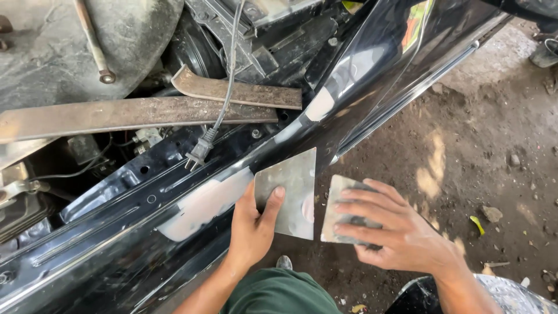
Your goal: The person sands the front bumper and side panel of a black car using a sanding block and a metal scraper. They then walk to a workbench and scrape a dark substance from a can onto the metal scraper.
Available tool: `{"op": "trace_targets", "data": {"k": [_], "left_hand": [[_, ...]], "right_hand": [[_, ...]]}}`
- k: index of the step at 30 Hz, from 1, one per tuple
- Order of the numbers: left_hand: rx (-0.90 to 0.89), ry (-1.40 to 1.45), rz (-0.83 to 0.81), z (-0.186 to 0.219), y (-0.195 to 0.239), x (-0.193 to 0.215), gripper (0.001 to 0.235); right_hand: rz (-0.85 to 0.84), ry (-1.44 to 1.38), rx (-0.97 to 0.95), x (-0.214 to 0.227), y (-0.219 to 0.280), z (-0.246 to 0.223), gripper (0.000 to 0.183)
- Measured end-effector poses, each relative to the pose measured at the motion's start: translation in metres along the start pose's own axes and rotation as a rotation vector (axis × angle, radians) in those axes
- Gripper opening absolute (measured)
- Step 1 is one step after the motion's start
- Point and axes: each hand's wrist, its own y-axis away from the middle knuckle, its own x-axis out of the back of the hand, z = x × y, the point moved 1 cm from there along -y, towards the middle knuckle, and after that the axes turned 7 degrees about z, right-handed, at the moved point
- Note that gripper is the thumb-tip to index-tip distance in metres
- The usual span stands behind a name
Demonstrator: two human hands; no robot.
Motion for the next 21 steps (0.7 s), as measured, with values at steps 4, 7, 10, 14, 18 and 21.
{"op": "trace_targets", "data": {"k": [4,7,10,14,18,21], "left_hand": [[-0.083,-0.047,0.014,0.004,0.007,0.0,0.032],[0.031,-0.029,-0.025,0.012,0.018,0.008,0.032],[-0.04,0.185,0.03,0.014,0.027,0.02,0.036],[0.06,0.024,0.039,-0.007,0.041,0.021,0.036],[0.101,0.025,-0.039,-0.022,0.044,0.017,0.036],[0.147,-0.018,-0.028,-0.029,0.044,0.016,0.036]], "right_hand": [[-0.08,0.026,0.12,-0.005,-0.023,-0.008,0.036],[-0.141,0.053,0.174,-0.01,-0.028,0.001,0.033],[-0.188,0.137,0.142,-0.01,-0.034,0.033,0.031],[0.079,0.133,0.001,-0.012,-0.058,0.074,0.039],[0.141,0.138,-0.096,-0.005,-0.089,0.084,0.044],[0.113,0.155,-0.067,-0.006,-0.097,0.091,0.046]]}}
